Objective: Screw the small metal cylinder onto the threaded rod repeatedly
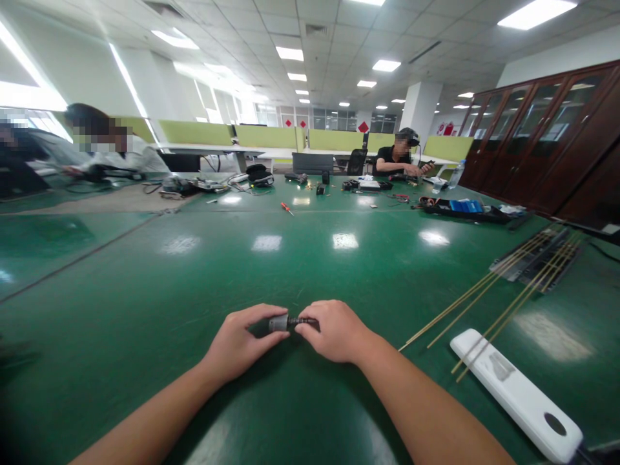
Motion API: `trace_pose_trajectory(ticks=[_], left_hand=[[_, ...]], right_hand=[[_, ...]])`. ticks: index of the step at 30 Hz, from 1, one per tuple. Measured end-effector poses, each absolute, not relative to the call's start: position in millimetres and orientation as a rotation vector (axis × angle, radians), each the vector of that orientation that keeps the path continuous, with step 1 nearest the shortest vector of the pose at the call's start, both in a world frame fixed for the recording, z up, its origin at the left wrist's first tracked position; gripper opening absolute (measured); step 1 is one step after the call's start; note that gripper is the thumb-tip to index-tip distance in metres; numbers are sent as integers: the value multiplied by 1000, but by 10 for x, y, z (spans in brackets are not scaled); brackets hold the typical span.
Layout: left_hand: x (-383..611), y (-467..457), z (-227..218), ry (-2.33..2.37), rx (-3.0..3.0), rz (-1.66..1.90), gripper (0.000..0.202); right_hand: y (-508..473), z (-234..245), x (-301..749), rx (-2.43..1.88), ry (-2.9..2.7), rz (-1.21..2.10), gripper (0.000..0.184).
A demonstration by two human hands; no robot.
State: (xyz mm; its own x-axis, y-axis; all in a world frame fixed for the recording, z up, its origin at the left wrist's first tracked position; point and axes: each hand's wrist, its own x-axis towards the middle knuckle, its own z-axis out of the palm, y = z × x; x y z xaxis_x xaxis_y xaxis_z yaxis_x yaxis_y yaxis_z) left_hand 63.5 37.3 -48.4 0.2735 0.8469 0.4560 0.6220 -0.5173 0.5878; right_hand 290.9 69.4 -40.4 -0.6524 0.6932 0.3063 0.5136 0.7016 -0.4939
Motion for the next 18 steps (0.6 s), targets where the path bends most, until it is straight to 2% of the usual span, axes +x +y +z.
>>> trace_pose_trajectory(ticks=[18], left_hand=[[633, 366, -479, 1363, 2261, 1097, 25]], right_hand=[[702, -393, 2914, -933, -2441, 507, 19]])
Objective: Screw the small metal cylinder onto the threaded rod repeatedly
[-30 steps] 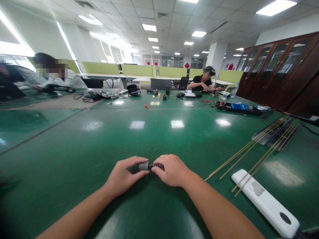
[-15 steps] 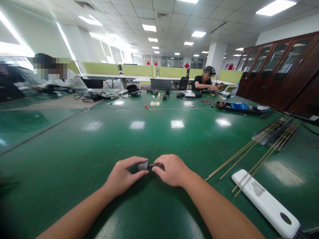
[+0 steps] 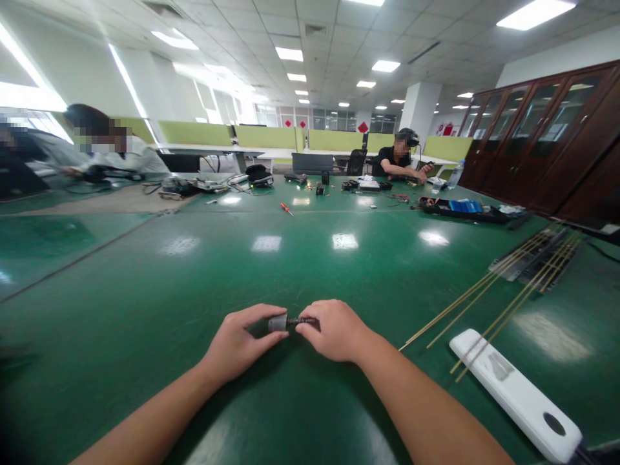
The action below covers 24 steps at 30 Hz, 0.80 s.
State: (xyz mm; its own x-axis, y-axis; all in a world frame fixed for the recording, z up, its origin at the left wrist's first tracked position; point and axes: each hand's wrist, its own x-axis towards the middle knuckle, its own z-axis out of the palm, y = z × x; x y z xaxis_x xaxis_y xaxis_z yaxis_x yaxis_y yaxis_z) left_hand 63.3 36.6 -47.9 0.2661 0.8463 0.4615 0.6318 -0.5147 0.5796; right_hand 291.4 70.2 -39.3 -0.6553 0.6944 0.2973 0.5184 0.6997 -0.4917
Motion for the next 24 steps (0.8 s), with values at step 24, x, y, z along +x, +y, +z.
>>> trace_pose_trajectory(ticks=[24], left_hand=[[611, 376, -462, 1384, 2264, 1125, 27]], right_hand=[[707, -351, 2931, -1005, -2433, 508, 20]])
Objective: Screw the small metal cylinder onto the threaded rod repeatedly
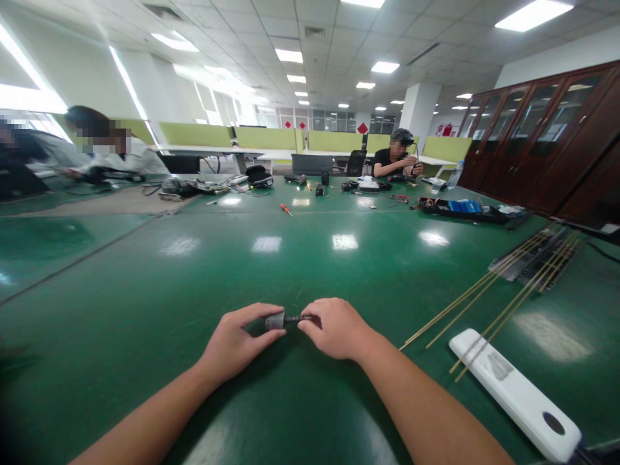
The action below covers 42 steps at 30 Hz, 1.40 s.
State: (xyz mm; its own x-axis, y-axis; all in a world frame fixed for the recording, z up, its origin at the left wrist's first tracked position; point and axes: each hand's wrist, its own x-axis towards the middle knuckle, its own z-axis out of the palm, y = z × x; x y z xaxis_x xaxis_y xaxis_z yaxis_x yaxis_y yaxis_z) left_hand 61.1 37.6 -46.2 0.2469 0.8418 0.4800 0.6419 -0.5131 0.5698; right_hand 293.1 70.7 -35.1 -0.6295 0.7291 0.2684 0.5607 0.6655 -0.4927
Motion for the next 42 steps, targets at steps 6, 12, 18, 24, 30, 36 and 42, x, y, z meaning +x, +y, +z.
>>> trace_pose_trajectory(ticks=[6, 12, 18, 24, 30, 36, 42], left_hand=[[613, 376, -452, 1393, 2267, 1129, 26], [613, 373, -449, 1397, 2272, 1128, 27], [609, 371, -448, 1408, 2269, 1116, 27], [608, 375, -451, 1424, 2283, 1121, 28], [596, 379, -458, 1418, 2274, 1142, 28], [584, 389, -456, 1416, 2280, 1141, 28], [564, 393, -477, 1420, 2252, 1121, 27]], right_hand=[[718, -354, 2937, -994, -2426, 509, 20], [721, -359, 2946, -998, -2426, 511, 20], [721, -355, 2952, -999, -2427, 516, 19], [720, -352, 2957, -1009, -2428, 501, 18], [729, -361, 2963, -1016, -2419, 516, 18], [724, -354, 2961, -1014, -2412, 517, 19], [740, -355, 2964, -1013, -2412, 515, 18]])
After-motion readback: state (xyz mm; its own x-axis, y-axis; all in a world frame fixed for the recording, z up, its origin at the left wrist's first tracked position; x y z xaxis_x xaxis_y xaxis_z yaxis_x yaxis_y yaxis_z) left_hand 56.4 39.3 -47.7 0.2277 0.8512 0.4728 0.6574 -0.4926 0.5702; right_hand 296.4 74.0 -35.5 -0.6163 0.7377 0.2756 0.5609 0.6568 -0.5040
